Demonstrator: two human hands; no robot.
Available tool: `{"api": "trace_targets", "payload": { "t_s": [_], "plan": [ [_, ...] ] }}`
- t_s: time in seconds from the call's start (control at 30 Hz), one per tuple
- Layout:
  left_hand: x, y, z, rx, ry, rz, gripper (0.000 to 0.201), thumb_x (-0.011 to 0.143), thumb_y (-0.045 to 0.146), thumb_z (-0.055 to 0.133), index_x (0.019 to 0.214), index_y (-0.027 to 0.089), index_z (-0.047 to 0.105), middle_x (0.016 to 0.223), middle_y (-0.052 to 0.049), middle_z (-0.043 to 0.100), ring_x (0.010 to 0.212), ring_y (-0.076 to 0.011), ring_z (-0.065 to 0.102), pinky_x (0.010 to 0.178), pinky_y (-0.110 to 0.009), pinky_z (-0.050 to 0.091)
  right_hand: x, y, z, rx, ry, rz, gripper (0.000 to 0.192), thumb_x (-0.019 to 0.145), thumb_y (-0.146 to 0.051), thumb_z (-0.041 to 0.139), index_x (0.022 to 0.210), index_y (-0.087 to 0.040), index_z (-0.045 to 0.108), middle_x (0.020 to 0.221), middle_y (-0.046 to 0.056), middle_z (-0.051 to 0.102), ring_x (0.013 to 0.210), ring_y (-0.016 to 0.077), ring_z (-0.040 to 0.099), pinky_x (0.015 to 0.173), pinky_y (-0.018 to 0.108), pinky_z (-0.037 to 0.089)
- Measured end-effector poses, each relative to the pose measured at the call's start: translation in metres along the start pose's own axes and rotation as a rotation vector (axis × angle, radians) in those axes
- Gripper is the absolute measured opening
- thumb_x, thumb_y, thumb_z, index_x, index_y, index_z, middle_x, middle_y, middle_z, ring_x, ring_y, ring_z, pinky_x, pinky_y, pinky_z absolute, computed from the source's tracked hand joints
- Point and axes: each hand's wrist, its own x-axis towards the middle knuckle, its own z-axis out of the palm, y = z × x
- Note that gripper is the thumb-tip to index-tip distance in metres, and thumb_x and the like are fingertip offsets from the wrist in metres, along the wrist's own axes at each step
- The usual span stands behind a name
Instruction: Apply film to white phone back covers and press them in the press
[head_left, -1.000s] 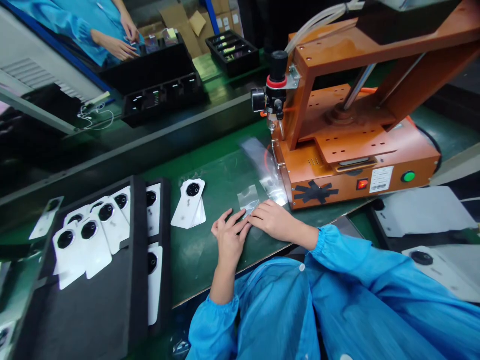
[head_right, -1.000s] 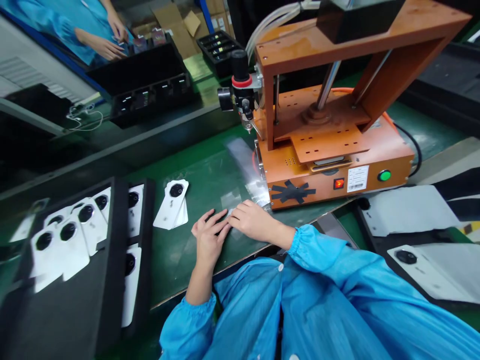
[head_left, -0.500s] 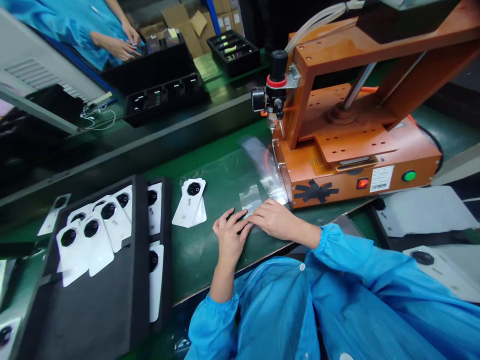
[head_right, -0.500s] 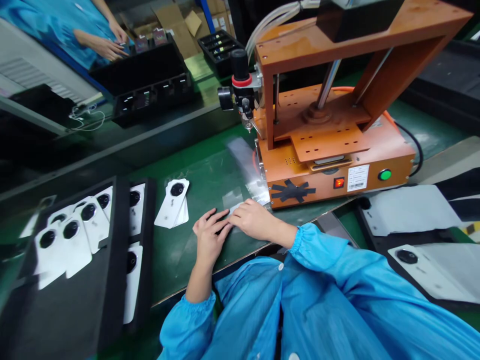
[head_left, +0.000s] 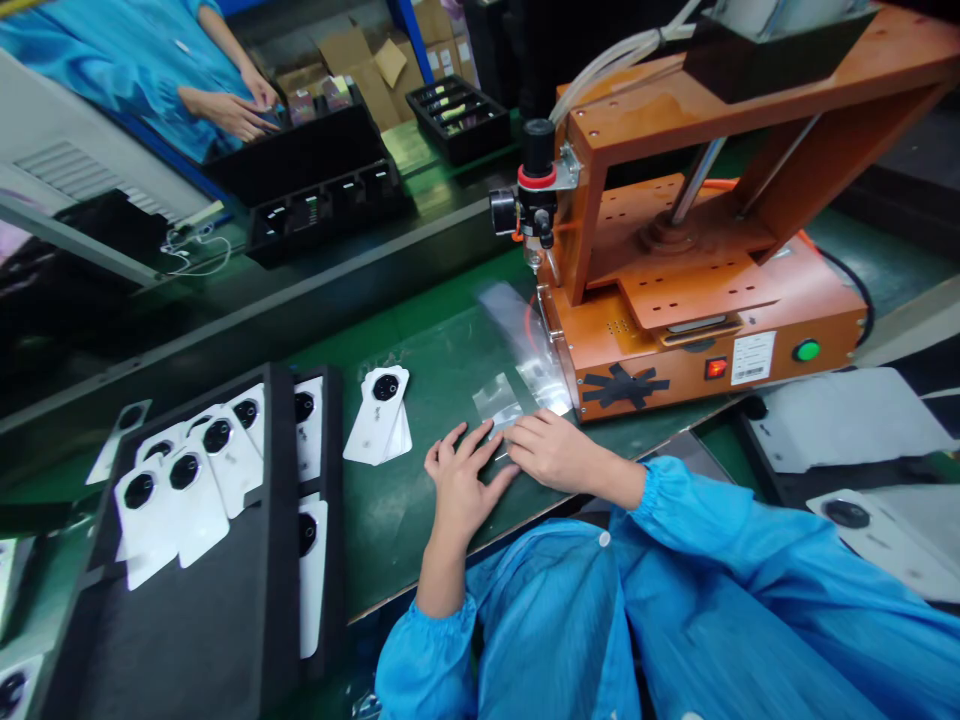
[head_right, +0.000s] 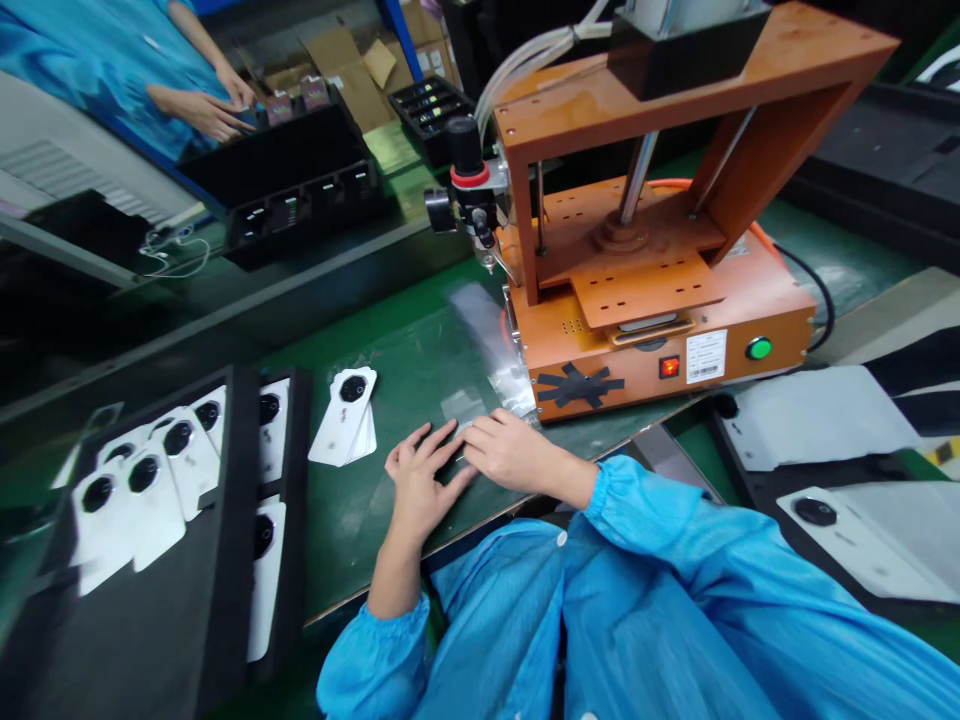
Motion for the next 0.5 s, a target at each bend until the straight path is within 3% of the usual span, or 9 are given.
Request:
{"api": "trace_targets", "payload": {
  "t_s": [0.1, 0.2, 0.3, 0.4, 0.5],
  "plan": [
    [0.005, 0.008, -0.008, -0.013, -0.072, 0.041, 0.066, 0.085, 0.053, 0.069, 0.145, 0.033, 0.053, 0.155, -0.008, 0.051, 0.143, -0.0376, 0.038, 0.115, -0.063, 0.02, -0.028, -0.014, -0.014, 0.104, 0.195, 0.14, 0.011, 0.093, -0.018, 0.058, 0.099, -0.021, 0.066, 0.101, 0.009, 0.069, 0.093, 0.0236, 0.061, 0.078, 0.041, 0.047],
    [0.019, 0.016, -0.01, -0.042, -0.106, 0.058, 0.058, 0.09, 0.051, 0.062, 0.143, 0.03, 0.055, 0.154, -0.009, 0.051, 0.143, -0.0348, 0.038, 0.118, -0.061, 0.02, -0.053, -0.024, -0.015, 0.278, 0.484, 0.334, 0.023, 0.083, -0.013, 0.066, 0.102, -0.026, 0.065, 0.094, 0.007, 0.064, 0.084, 0.0223, 0.061, 0.073, 0.041, 0.05],
    [0.037, 0.017, -0.014, -0.026, -0.103, 0.038, 0.048, 0.093, 0.052, 0.057, 0.136, 0.031, 0.061, 0.152, -0.007, 0.053, 0.14, -0.0281, 0.044, 0.117, -0.051, 0.028, -0.06, -0.027, -0.003, 0.455, 0.571, 0.496, 0.022, 0.083, -0.011, 0.065, 0.099, -0.026, 0.064, 0.094, 0.007, 0.059, 0.085, 0.0225, 0.061, 0.074, 0.041, 0.053],
    [0.054, -0.003, -0.034, 0.041, -0.058, -0.074, 0.041, 0.099, 0.048, 0.046, 0.135, 0.034, 0.061, 0.152, -0.005, 0.051, 0.139, -0.0235, 0.046, 0.113, -0.044, 0.035, -0.056, -0.026, 0.009, 0.551, 0.559, 0.532, 0.018, 0.085, -0.011, 0.063, 0.097, -0.025, 0.063, 0.094, 0.006, 0.058, 0.085, 0.0218, 0.061, 0.074, 0.039, 0.053],
    [0.073, -0.049, -0.066, 0.169, 0.015, -0.36, 0.047, 0.1, 0.044, 0.04, 0.137, 0.022, 0.059, 0.145, -0.018, 0.054, 0.134, -0.031, 0.05, 0.108, -0.05, 0.039, -0.053, -0.024, 0.012, 0.598, 0.55, 0.531, 0.016, 0.085, -0.012, 0.063, 0.096, -0.024, 0.062, 0.094, 0.006, 0.058, 0.085, 0.0215, 0.061, 0.073, 0.038, 0.053]
  ]
}}
